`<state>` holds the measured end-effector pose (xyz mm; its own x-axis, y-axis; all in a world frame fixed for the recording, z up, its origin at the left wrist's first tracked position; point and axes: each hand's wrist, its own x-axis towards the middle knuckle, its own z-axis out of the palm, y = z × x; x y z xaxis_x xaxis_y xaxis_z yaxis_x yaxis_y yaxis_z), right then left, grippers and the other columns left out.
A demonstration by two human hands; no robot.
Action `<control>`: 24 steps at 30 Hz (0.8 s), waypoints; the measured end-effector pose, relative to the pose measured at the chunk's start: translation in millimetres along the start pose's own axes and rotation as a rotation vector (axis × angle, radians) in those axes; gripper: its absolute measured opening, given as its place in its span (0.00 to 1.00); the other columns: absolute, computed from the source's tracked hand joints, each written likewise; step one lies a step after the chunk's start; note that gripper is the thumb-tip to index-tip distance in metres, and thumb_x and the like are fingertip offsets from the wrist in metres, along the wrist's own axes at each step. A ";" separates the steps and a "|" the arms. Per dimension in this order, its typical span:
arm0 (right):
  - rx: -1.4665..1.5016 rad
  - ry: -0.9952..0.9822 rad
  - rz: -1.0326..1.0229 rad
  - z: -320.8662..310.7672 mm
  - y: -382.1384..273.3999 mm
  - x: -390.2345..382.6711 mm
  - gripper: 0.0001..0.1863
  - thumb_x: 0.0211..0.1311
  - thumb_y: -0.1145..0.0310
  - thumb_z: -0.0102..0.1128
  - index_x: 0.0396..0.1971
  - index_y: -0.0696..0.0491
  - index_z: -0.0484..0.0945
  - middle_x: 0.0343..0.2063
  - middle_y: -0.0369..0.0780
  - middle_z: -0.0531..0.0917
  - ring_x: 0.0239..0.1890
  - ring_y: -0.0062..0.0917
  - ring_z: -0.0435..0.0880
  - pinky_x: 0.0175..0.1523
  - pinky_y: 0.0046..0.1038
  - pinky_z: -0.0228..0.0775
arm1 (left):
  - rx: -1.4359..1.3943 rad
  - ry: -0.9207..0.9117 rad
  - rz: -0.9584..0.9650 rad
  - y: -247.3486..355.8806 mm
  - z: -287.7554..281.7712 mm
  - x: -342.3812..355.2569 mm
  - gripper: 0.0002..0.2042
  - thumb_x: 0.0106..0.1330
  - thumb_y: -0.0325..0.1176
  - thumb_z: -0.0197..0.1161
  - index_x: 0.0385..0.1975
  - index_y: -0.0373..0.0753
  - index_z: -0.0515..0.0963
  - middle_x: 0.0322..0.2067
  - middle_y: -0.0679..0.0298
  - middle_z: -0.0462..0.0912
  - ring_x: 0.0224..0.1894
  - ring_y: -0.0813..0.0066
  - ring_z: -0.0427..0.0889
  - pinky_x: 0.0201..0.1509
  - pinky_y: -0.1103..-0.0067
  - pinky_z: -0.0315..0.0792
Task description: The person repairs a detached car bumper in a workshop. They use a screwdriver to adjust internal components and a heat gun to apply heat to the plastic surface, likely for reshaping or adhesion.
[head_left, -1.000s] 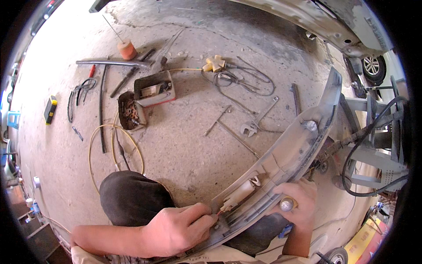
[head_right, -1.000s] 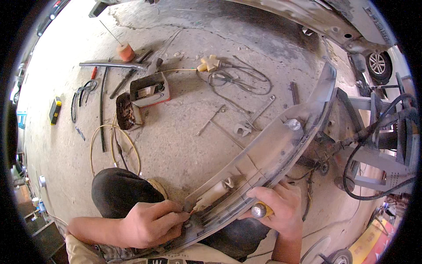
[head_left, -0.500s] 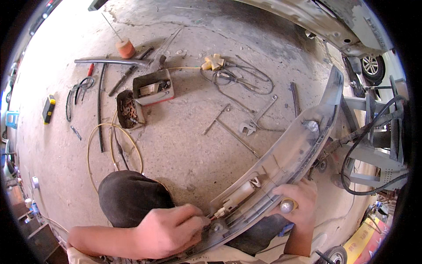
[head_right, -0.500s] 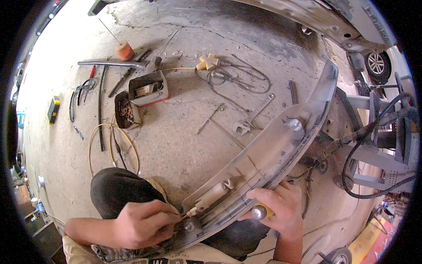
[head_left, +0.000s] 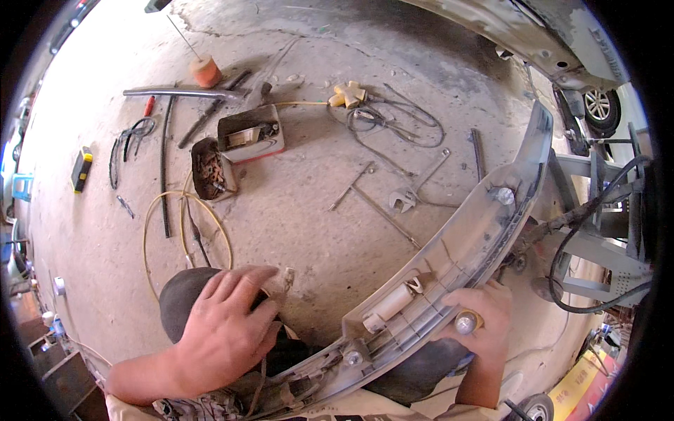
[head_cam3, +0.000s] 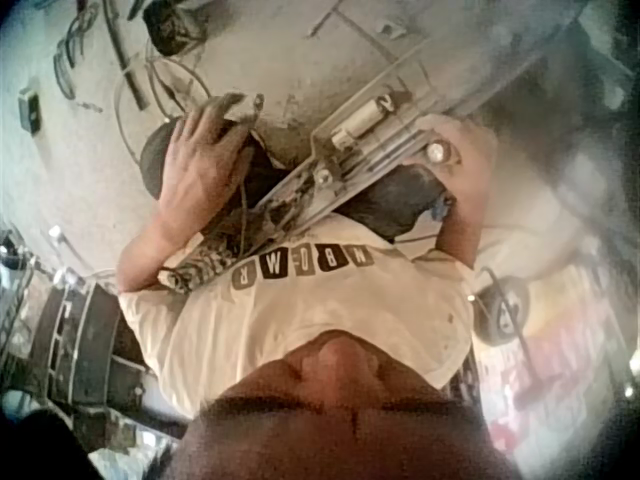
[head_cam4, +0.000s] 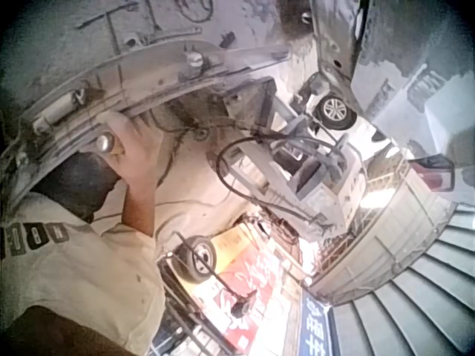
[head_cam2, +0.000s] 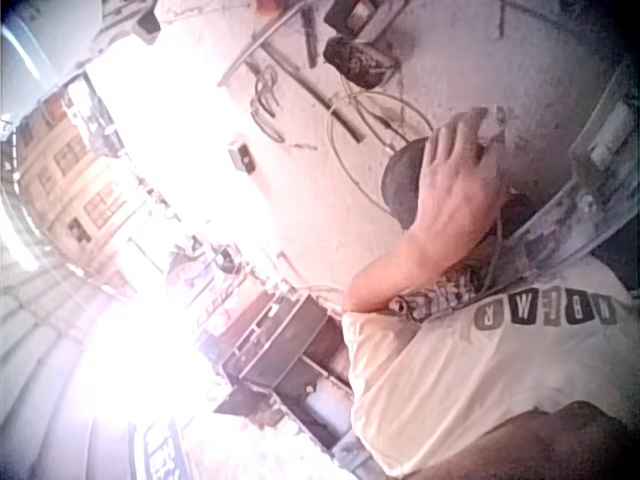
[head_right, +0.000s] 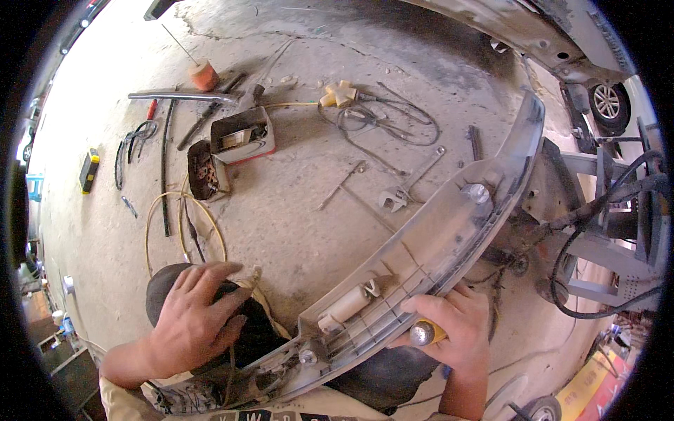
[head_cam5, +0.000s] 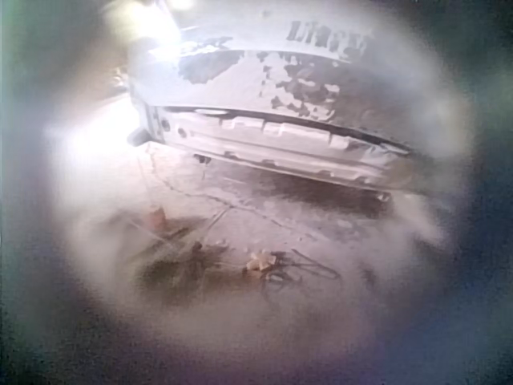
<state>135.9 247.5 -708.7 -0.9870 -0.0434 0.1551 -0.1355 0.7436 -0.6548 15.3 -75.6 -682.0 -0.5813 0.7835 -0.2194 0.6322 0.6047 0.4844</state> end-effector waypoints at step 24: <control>0.027 0.033 0.056 -0.1 -0.1 -15.6 0.26 0.28 0.57 0.83 0.31 0.52 0.84 0.29 0.37 0.85 0.33 0.31 0.84 0.44 0.30 0.73 | -0.809 -0.286 -0.201 -9.0 11.7 69.7 0.11 0.72 0.31 0.55 0.42 0.30 0.80 0.32 0.57 0.84 0.36 0.71 0.83 0.43 0.76 0.75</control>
<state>151.3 248.1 -711.0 -0.9897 0.0208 0.1416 -0.0824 0.7261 -0.6826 -25.0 -24.8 -711.6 -0.4236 0.7445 -0.5160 -0.0874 0.5334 0.8413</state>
